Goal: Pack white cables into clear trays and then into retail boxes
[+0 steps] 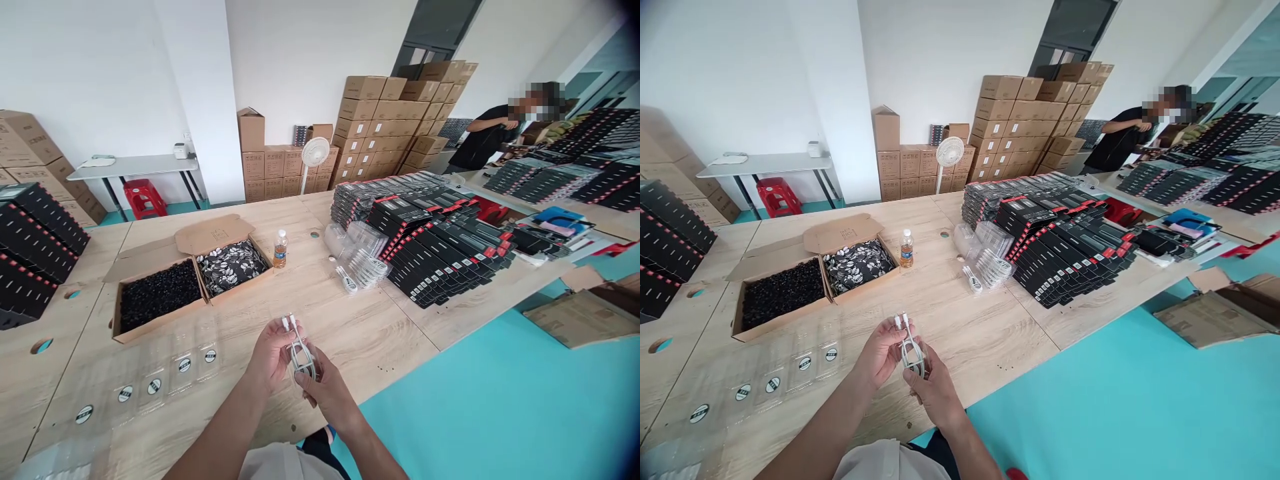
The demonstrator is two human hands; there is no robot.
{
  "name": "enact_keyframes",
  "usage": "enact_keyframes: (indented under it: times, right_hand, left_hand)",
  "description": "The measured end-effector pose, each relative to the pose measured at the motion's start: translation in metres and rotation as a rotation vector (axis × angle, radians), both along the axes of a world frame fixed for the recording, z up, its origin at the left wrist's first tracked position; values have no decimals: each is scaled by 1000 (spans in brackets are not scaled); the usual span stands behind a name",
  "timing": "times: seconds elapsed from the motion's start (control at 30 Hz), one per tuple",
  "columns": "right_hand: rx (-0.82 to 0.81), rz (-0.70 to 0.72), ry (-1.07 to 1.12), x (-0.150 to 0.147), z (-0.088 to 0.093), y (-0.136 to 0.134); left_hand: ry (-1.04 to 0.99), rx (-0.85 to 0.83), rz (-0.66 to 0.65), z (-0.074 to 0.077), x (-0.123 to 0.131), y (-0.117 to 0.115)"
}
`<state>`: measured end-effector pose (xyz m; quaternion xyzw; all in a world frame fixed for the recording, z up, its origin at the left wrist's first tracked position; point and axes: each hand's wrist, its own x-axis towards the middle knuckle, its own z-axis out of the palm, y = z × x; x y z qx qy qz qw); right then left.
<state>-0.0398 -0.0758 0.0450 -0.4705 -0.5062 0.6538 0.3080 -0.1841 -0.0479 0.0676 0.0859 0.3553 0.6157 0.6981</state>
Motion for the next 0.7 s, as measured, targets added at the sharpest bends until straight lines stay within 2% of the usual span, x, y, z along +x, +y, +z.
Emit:
enact_keyframes:
  times: [0.1,0.23,0.33,0.4,0.47,0.53,0.6,0.7]
  right_hand:
    - [89,-15,-223,5,-5,0]
    - [325,-48,-580,6,-8,-8]
    - [460,-59,-725,11,-14,-11]
    - [451,-69,-766,25,-22,-3]
    - [389,-96,-799,47,-33,17]
    - [327,-155,-865,75,-44,50]
    - [288,-235,-953,102,-52,94]
    - [296,-299,-1086,129,-61,168]
  left_hand:
    - [38,-51,54,-6,0,-1]
    - [24,-106,79,-17,8,-1]
    - [-6,-127,45,-23,22,1]
    - [-1,-165,6,-24,31,4]
    - [19,-248,-9,-25,40,9]
    - [31,-328,-1,-29,46,13]
    - [38,-370,15,-39,53,14]
    - [36,-421,65,-62,61,9]
